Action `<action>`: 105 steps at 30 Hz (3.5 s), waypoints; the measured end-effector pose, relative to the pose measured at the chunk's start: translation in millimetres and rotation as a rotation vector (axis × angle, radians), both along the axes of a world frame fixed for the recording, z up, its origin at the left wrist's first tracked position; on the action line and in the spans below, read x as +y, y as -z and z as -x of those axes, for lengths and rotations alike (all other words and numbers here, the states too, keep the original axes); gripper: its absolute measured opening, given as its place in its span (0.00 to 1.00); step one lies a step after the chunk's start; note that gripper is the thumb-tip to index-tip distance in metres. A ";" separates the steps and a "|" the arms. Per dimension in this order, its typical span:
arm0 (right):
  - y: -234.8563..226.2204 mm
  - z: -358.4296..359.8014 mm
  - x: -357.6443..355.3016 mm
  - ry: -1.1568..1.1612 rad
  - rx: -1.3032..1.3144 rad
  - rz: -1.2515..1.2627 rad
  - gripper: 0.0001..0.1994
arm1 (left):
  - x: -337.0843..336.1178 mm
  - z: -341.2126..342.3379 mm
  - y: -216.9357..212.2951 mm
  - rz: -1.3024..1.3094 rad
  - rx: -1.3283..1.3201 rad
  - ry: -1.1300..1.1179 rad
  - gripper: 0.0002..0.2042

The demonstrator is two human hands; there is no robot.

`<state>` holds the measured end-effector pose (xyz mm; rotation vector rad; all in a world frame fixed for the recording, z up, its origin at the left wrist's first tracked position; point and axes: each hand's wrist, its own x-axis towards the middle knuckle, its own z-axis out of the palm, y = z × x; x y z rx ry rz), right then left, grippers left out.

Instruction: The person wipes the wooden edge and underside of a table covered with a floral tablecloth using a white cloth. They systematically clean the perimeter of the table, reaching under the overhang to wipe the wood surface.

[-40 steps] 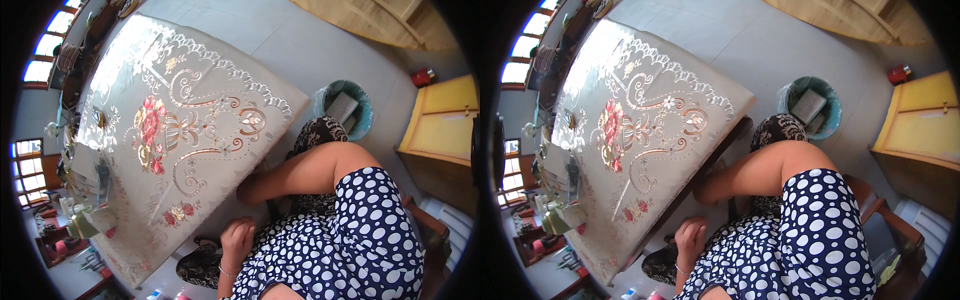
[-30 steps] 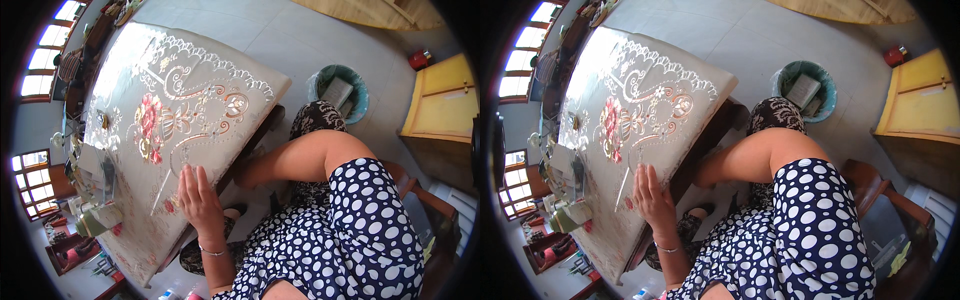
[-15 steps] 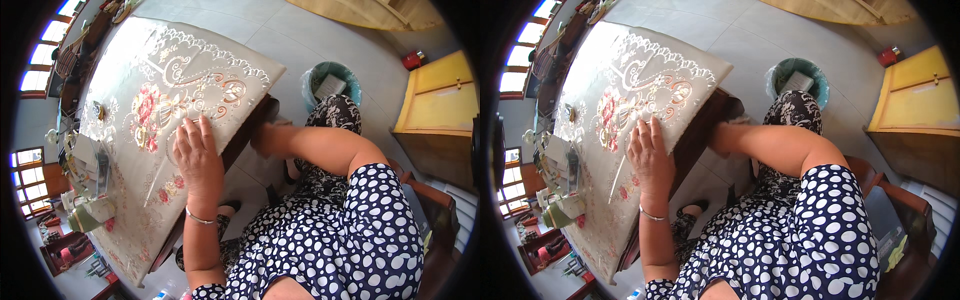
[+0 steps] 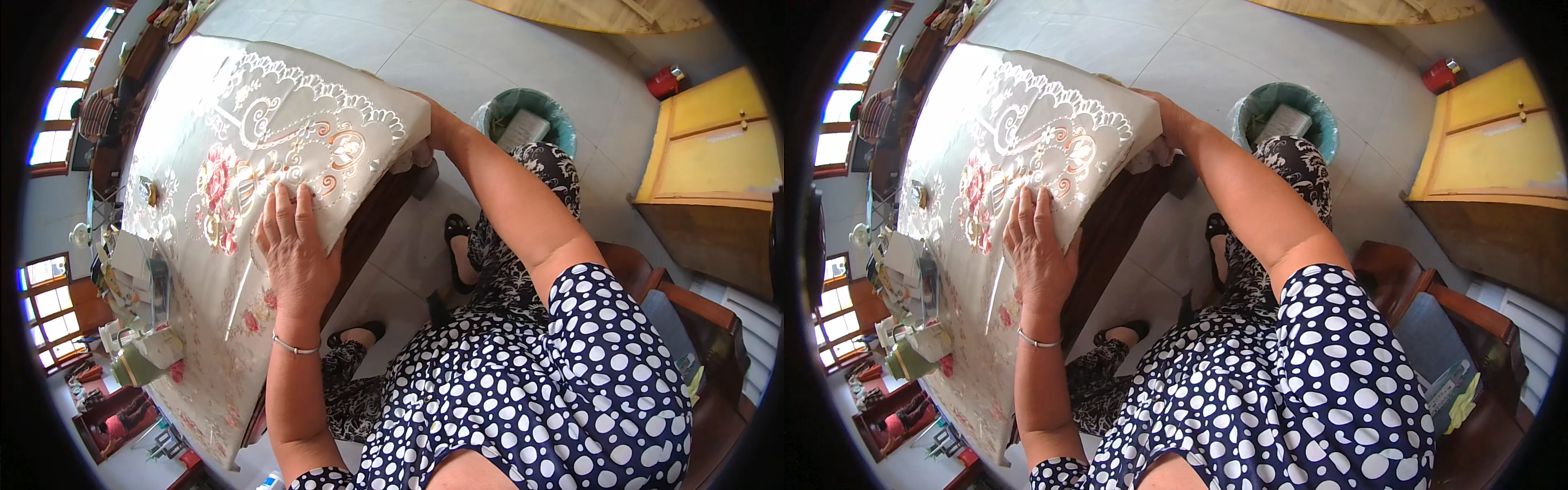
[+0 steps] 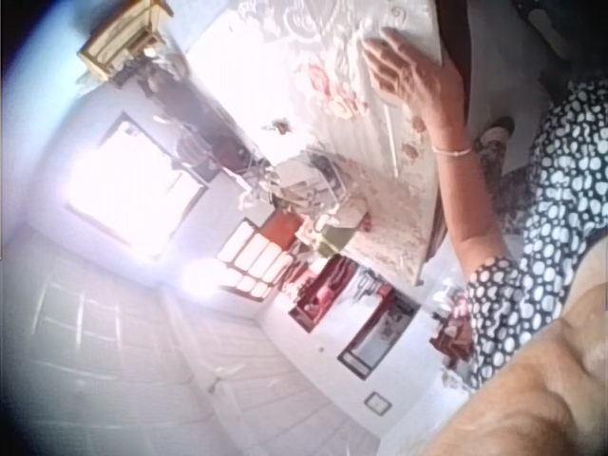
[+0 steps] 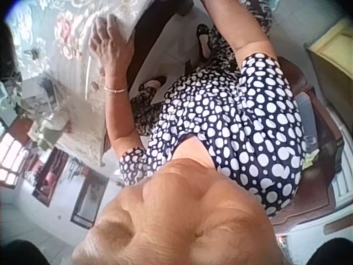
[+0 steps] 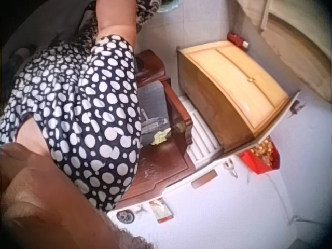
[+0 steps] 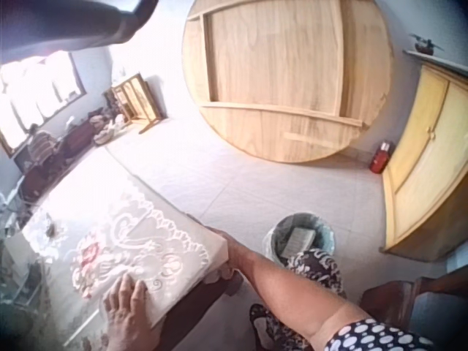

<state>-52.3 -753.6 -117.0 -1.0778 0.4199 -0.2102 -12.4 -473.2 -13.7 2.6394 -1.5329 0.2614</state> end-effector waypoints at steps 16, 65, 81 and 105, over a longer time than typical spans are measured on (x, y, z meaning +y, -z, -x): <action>70.4 -12.9 11.4 0.215 0.182 0.843 0.17 | -0.9 1.1 -2.2 -0.009 -0.002 0.031 0.36; 64.7 34.6 126.4 0.610 0.115 -0.430 0.28 | -1.5 0.2 4.3 -0.024 -0.052 -0.020 0.38; 12.6 35.3 115.5 0.574 0.157 0.569 0.21 | 2.7 2.7 1.7 0.048 -0.004 -0.035 0.37; 42.4 22.7 116.0 0.516 0.389 0.512 0.28 | 0.8 2.8 3.9 0.057 -0.055 -0.024 0.34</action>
